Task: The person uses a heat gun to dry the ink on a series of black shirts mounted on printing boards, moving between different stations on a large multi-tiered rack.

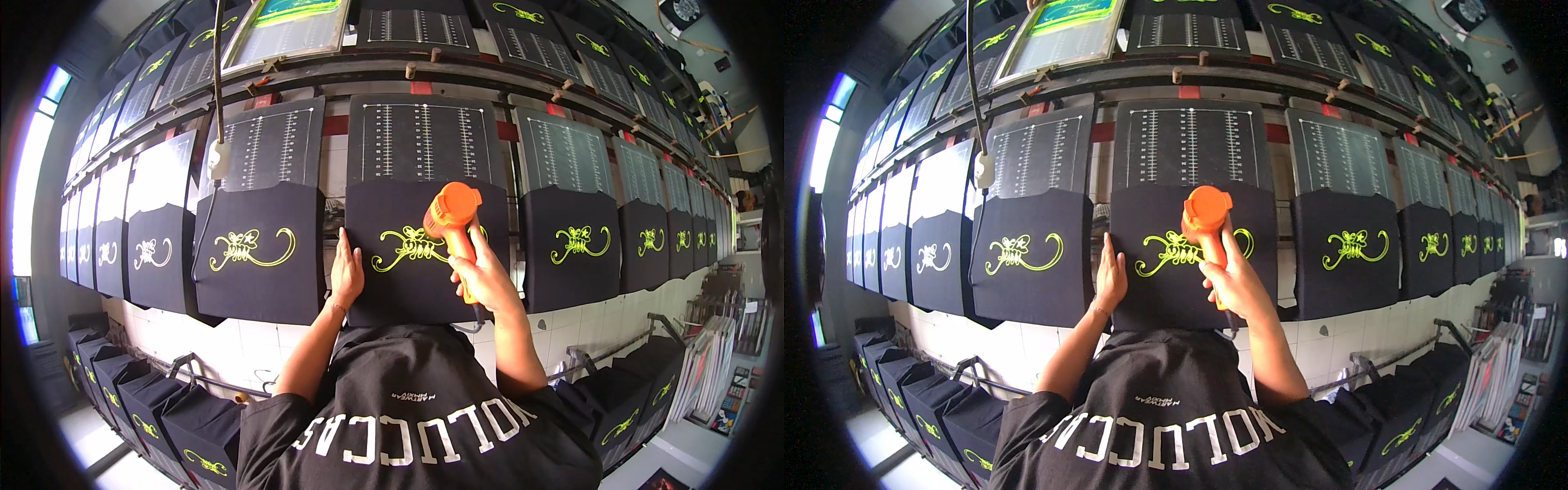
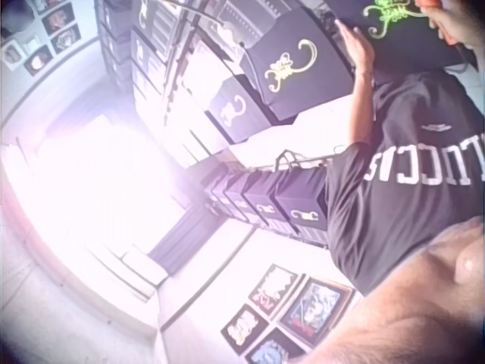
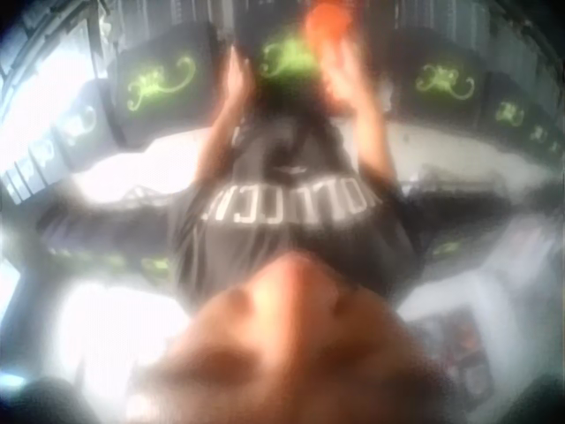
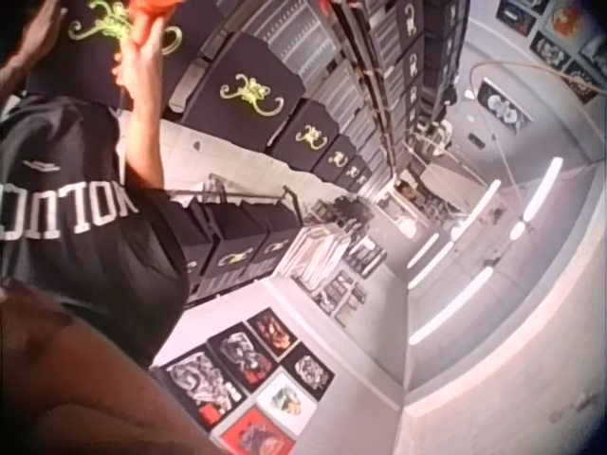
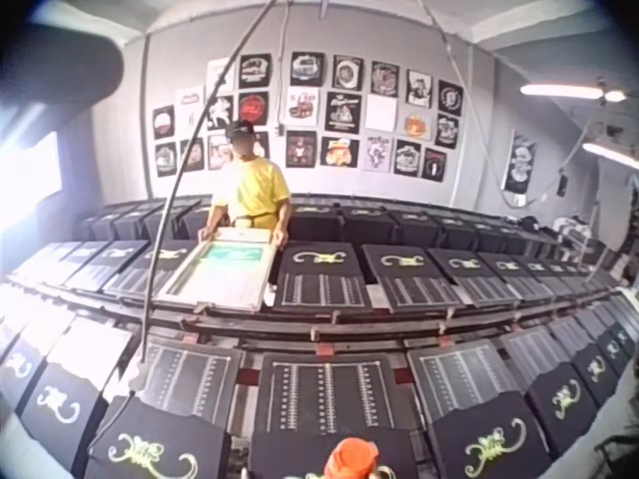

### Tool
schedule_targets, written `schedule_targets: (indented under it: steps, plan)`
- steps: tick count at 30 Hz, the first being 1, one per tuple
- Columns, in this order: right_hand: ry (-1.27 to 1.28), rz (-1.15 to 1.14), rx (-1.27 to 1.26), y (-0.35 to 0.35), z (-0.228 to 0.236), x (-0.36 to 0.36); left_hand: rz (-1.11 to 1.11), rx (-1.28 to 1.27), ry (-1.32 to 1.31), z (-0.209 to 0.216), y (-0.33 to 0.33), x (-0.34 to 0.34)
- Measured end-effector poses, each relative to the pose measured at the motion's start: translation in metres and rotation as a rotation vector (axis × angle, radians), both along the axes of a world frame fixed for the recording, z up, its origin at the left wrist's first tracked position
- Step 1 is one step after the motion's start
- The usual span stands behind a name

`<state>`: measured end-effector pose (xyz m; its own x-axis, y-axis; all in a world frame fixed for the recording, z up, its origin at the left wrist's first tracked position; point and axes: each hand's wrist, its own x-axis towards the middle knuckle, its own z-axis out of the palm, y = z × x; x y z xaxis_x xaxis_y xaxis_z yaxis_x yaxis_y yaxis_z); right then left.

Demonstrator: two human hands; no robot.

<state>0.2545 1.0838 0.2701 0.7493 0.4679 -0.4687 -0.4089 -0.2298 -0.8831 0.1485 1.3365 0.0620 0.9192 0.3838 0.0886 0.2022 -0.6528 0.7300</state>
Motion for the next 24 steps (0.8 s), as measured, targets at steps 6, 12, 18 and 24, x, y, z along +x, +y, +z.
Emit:
schedule_targets:
  steps: [6, 12, 18, 24]
  plan:
    - [-0.04, 0.002, 0.002, 0.022, 0.003, -0.005, 0.035, -0.107, 0.034, -0.003, 0.001, -0.013]
    - [0.005, -0.004, 0.007, 0.047, 0.006, -0.005, 0.065, -0.25, 0.069, 0.002, 0.002, -0.009]
    - [0.039, -0.054, -0.058, 0.065, 0.016, -0.014, 0.066, -0.294, 0.078, -0.005, 0.004, -0.009]
    - [-0.013, -0.22, -0.177, 0.042, 0.01, -0.026, 0.06, -0.28, 0.098, -0.006, 0.006, -0.011]
